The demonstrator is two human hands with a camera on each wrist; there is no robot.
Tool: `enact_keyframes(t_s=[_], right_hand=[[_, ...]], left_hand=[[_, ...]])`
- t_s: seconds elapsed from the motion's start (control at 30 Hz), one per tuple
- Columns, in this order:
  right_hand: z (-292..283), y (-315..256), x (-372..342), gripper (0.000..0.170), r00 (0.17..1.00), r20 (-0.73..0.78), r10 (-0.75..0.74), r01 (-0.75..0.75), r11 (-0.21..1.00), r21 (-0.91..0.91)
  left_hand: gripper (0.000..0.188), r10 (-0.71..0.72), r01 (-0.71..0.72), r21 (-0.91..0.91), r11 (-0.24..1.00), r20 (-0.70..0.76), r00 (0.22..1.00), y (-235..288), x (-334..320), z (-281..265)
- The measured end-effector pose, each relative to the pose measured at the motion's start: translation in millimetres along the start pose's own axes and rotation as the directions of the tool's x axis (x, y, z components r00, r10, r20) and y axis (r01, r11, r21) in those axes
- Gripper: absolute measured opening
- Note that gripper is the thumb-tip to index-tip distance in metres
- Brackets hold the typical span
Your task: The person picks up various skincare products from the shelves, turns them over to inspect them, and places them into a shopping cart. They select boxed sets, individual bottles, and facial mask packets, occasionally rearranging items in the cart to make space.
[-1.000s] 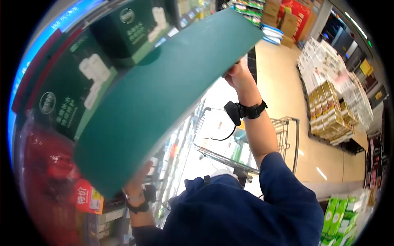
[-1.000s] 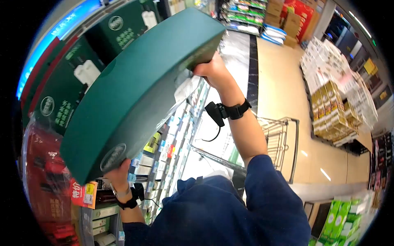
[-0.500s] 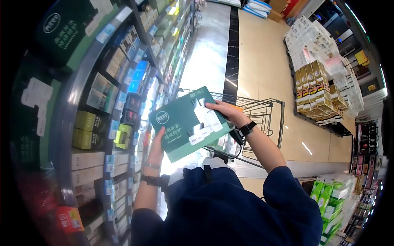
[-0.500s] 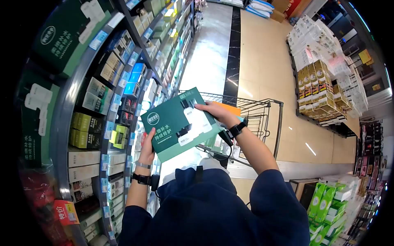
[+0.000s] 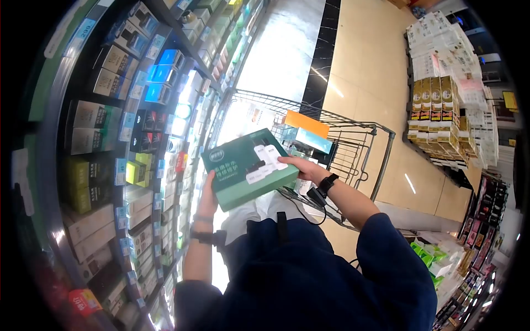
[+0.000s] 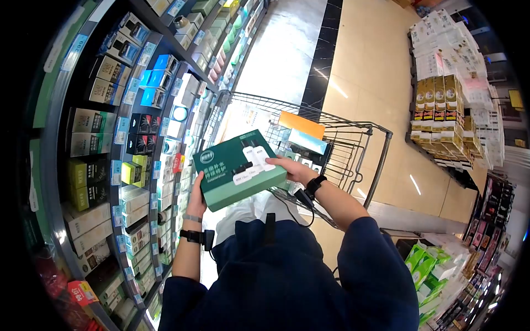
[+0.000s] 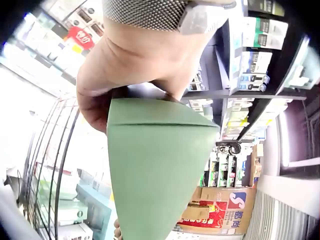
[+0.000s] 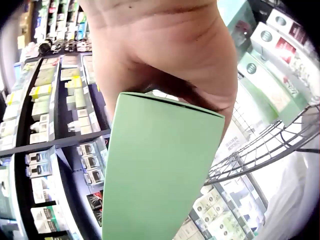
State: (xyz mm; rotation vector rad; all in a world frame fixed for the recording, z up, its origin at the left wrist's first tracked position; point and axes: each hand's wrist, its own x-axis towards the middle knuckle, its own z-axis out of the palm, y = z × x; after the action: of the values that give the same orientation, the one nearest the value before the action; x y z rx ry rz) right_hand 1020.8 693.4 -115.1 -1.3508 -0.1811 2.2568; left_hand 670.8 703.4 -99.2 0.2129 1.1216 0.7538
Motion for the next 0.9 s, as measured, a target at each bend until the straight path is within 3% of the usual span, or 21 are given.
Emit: enact_keyframes(t_s=[0.03, 0.07, 0.13, 0.17, 0.3, 0.33, 0.4, 0.43, 0.6, 0.73, 0.83, 0.9], right_hand=[[-6, 3, 7, 0.076, 0.999, 0.048, -0.025, 0.024, 0.999, 0.035], [-10, 7, 15, 0.076, 0.998, 0.052, -0.020, 0.018, 0.999, 0.037], [-18, 20, 35, 0.074, 0.990, -0.021, -0.137, 0.138, 0.975, 0.174], [-32, 32, 59, 0.074, 0.990, -0.084, -0.118, 0.136, 0.954, 0.266], [-41, 41, 114, 0.072, 0.970, -0.182, -0.164, 0.226, 0.887, 0.404], [-28, 31, 113, 0.072, 0.947, -0.288, -0.142, 0.249, 0.891, 0.380], [-35, 37, 147, 0.073, 0.945, -0.178, -0.275, 0.323, 0.870, 0.372], [-28, 37, 158, 0.074, 0.948, -0.216, -0.234, 0.300, 0.883, 0.362], [-13, 50, 188, 0.071, 0.916, -0.260, -0.304, 0.392, 0.813, 0.431], [-18, 58, 206, 0.058, 0.864, -0.335, -0.376, 0.503, 0.674, 0.541], [-35, 54, 220, 0.056, 0.882, -0.341, -0.324, 0.468, 0.672, 0.574], [-55, 53, 228, 0.076, 0.877, -0.370, -0.307, 0.455, 0.779, 0.431]], left_hand=[[0.046, -0.017, 0.018, 0.050, 0.999, -0.019, 1.000, 4, 9, 0], [0.055, -0.002, -0.002, 0.186, 0.983, 0.023, 1.000, 9, 18, -1], [0.069, 0.087, -0.011, 0.463, 0.886, -0.144, 0.986, 12, 22, 17], [0.080, 0.050, 0.042, 0.559, 0.828, -0.148, 0.988, 13, 26, 14], [0.079, 0.100, -0.007, 0.507, 0.862, -0.156, 0.983, 8, 20, 3], [0.079, 0.096, 0.001, 0.514, 0.858, -0.162, 0.982, 8, 12, 1], [0.075, 0.124, -0.015, 0.526, 0.851, -0.173, 0.977, 10, -6, -3], [0.069, 0.125, 0.003, 0.523, 0.852, -0.209, 0.970, 9, -14, -8], [0.061, 0.120, 0.053, 0.558, 0.828, -0.269, 0.955, 8, -52, -28], [0.055, 0.120, 0.099, 0.600, 0.794, -0.315, 0.942, 9, -66, -58], [0.055, 0.113, 0.100, 0.609, 0.787, -0.301, 0.947, 11, -69, -76], [0.055, 0.113, 0.113, 0.605, 0.788, -0.323, 0.940, 12, -72, -81]])
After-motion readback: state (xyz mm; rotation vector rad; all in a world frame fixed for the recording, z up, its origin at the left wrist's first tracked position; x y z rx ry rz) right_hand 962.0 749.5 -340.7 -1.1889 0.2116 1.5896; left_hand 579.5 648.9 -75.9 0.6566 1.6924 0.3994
